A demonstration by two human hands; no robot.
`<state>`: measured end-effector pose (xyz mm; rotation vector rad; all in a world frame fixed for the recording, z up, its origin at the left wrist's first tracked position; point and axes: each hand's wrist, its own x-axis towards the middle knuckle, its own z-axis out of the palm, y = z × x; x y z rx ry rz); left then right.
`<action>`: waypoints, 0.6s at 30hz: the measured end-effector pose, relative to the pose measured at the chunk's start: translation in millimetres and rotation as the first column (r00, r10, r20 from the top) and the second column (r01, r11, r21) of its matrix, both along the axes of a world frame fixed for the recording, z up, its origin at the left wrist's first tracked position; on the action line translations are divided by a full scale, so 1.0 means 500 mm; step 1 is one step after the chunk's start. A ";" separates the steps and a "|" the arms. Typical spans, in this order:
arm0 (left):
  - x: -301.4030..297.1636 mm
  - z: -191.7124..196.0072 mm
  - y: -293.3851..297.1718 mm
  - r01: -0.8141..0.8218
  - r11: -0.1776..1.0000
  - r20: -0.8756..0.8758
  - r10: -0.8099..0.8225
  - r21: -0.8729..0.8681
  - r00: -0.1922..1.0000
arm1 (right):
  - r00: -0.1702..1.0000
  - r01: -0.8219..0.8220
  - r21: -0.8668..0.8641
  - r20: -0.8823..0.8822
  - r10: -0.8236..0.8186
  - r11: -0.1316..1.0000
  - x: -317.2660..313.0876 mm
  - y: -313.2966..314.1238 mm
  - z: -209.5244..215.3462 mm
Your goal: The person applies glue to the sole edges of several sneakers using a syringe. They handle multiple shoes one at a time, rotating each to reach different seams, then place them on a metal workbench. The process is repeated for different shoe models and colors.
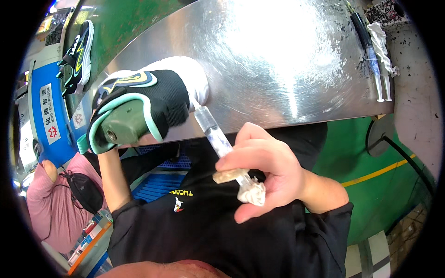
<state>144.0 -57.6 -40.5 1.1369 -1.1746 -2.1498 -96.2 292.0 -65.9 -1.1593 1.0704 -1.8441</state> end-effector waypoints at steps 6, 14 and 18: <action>0.102 -0.005 0.071 0.018 0.998 -0.059 -0.022 -0.060 0.998 | 0.997 0.041 0.037 -0.070 -0.038 0.998 0.013 -0.034 0.003; 0.142 0.016 0.208 0.141 0.979 -0.076 -0.131 0.149 0.988 | 0.994 0.045 0.068 -0.102 -0.038 0.997 0.024 -0.041 0.015; 0.109 0.019 0.278 0.086 0.949 -0.076 -0.065 0.303 0.995 | 0.993 0.061 0.101 -0.105 -0.050 0.993 0.033 -0.037 0.019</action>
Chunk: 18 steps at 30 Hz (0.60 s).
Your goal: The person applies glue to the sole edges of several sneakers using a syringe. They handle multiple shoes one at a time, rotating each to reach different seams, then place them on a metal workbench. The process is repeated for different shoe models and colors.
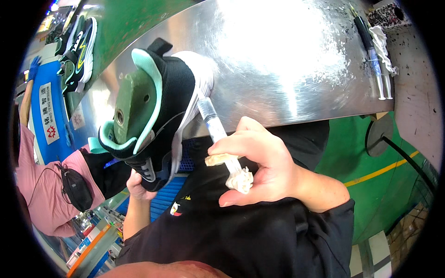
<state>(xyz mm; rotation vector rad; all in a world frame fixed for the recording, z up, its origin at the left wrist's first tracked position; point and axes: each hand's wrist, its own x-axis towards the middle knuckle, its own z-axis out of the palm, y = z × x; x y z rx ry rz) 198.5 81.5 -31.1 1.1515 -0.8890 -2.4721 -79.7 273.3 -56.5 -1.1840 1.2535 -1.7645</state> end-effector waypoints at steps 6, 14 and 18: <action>-0.035 -0.008 0.060 0.046 0.985 -0.068 -0.034 0.167 0.997 | 1.000 -0.004 -0.022 -0.022 0.004 1.000 0.007 -0.005 0.019; -0.074 -0.031 0.088 0.194 0.936 -0.245 -0.123 0.294 0.962 | 0.996 -0.089 0.000 -0.007 0.089 0.996 0.009 -0.011 0.053; -0.078 -0.033 0.094 0.197 0.935 -0.143 -0.161 0.296 0.977 | 0.986 -0.166 0.035 -0.005 0.167 0.985 0.010 -0.004 0.069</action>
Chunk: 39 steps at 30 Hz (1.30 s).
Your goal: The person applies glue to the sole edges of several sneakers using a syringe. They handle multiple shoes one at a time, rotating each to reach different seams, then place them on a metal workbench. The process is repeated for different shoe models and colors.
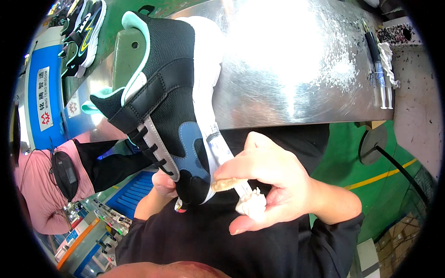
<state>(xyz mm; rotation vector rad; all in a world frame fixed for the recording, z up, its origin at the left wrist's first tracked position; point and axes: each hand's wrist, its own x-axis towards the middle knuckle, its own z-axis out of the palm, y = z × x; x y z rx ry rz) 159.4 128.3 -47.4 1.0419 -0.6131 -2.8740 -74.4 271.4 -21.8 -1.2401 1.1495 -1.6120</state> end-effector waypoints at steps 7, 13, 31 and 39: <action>-0.006 -0.032 -0.004 0.089 0.962 -0.166 -0.046 0.260 0.985 | 0.990 -0.136 0.122 0.048 0.131 0.983 -0.021 0.041 0.072; -0.068 -0.016 0.020 0.099 0.881 -0.276 0.037 0.462 0.961 | 0.983 -0.185 0.300 0.061 0.174 0.936 -0.032 0.102 0.145; -0.270 -0.048 0.067 0.313 0.915 -0.556 -0.127 0.253 0.822 | 0.923 0.215 0.218 -0.364 -0.125 0.952 -0.003 0.224 0.207; -0.299 -0.037 0.071 0.268 0.925 -0.512 -0.097 0.271 0.854 | 0.752 0.323 0.108 -0.632 -0.185 0.940 0.022 0.196 0.181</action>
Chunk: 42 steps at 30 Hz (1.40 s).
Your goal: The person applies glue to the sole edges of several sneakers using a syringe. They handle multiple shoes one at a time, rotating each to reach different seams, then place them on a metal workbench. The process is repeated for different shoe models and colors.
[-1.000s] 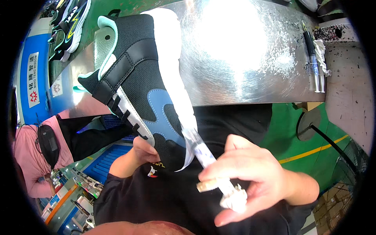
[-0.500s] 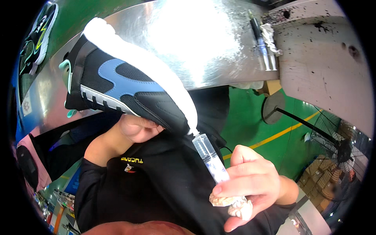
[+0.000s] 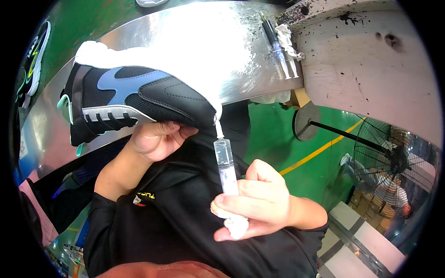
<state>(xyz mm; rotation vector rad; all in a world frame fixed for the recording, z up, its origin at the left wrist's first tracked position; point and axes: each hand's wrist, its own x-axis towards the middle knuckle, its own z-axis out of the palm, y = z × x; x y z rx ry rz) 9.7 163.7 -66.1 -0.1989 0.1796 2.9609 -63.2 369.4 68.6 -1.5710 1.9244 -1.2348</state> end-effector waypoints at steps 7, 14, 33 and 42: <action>-0.006 0.005 0.006 -0.044 0.999 -0.001 0.044 0.008 0.999 | 0.970 0.026 0.017 -0.242 -0.021 1.000 0.012 -0.016 -0.021; -0.015 0.035 0.007 -0.028 0.997 0.025 0.030 -0.072 0.999 | 0.928 0.015 0.008 -0.372 -0.011 1.000 0.016 -0.018 -0.045; -0.011 0.052 0.011 -0.026 0.999 0.104 0.030 -0.046 0.994 | 0.882 -0.027 -0.106 -0.470 -0.026 0.994 0.019 -0.006 -0.052; 0.277 0.102 -0.097 -0.266 0.933 0.251 0.325 -0.243 0.912 | 0.897 0.178 -0.127 -0.388 -0.214 0.976 -0.085 -0.048 -0.184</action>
